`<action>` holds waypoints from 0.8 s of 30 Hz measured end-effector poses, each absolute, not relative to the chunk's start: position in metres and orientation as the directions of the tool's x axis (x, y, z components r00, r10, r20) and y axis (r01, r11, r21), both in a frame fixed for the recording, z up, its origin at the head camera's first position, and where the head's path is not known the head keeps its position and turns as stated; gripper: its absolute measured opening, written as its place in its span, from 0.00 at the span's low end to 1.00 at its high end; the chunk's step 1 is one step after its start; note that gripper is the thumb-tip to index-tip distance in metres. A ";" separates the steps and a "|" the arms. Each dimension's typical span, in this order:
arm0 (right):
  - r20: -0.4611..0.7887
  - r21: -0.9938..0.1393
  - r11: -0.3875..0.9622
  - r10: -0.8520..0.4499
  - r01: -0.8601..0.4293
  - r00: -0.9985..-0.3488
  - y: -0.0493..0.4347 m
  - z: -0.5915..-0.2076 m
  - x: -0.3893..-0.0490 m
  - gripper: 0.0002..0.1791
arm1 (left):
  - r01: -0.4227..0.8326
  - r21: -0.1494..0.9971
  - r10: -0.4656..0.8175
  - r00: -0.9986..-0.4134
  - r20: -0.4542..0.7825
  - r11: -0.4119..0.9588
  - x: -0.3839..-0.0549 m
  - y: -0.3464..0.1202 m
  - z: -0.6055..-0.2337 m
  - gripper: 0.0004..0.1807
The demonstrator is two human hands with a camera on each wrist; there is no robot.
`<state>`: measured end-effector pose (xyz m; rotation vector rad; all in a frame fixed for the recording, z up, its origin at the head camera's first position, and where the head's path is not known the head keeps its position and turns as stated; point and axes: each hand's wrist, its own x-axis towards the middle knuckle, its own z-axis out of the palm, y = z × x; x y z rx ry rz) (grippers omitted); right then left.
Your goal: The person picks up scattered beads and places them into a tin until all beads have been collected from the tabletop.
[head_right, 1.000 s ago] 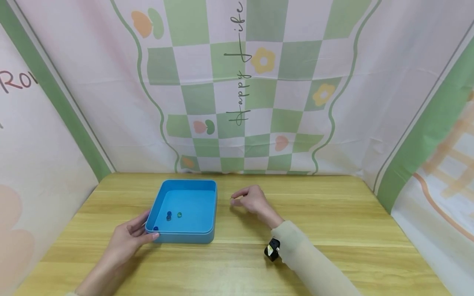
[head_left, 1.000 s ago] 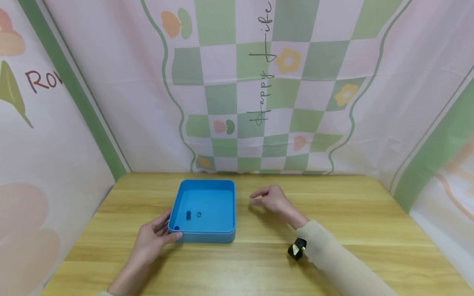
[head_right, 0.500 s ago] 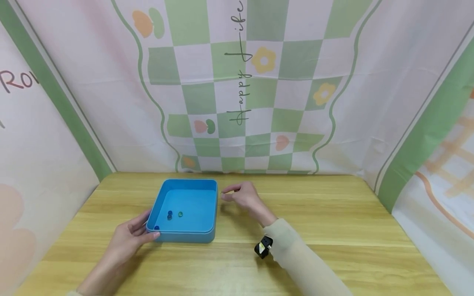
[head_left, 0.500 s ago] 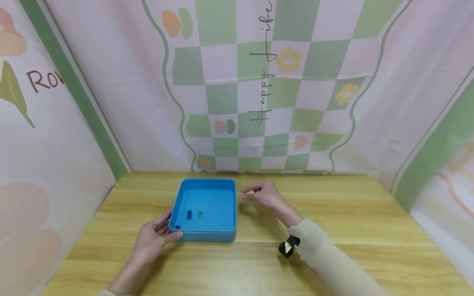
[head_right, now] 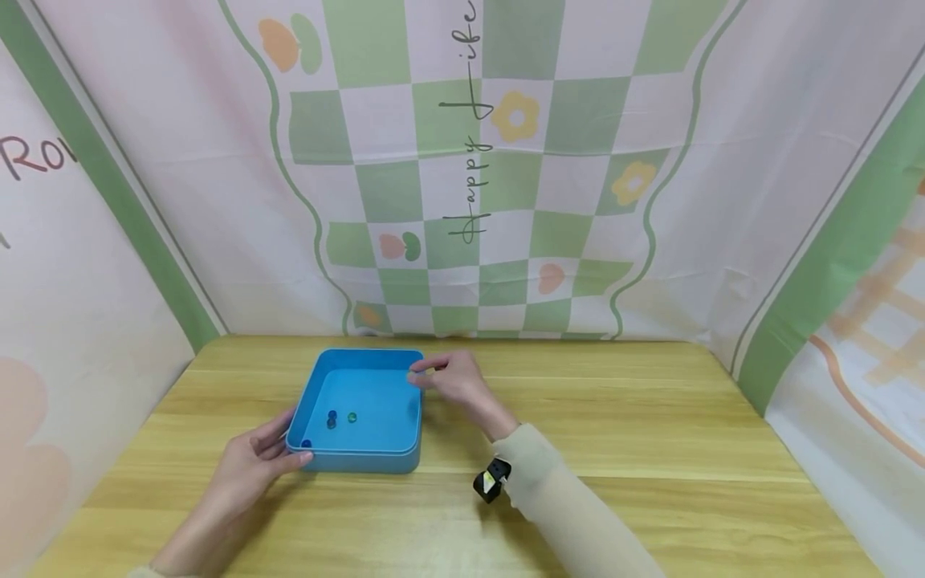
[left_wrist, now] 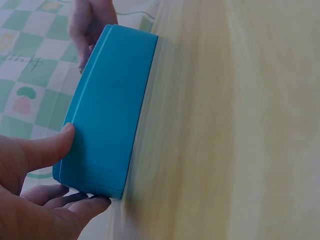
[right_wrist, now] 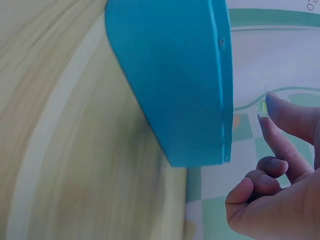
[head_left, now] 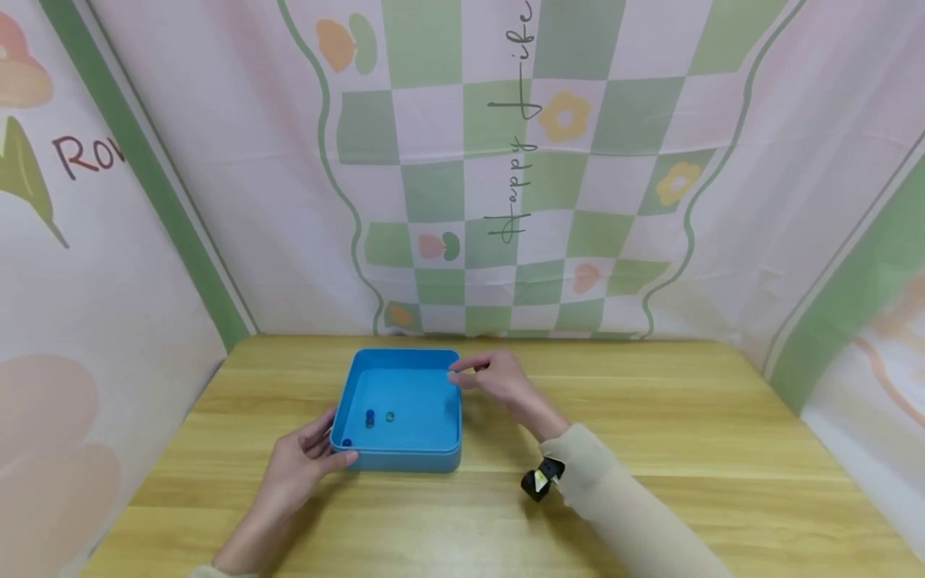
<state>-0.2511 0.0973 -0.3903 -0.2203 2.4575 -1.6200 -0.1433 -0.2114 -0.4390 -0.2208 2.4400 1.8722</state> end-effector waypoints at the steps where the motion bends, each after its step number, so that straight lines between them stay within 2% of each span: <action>1: -0.076 -0.923 0.385 -0.230 -0.019 -0.970 0.095 -0.390 -0.251 0.11 | -0.150 0.956 -0.077 -0.988 -0.135 0.251 -0.143 -0.211 -0.439 0.46; 24: -0.011 -0.910 0.401 -0.282 -0.108 -0.959 0.064 -0.385 -0.253 0.09 | -0.160 0.958 -0.092 -0.986 -0.142 0.240 -0.142 -0.210 -0.437 0.45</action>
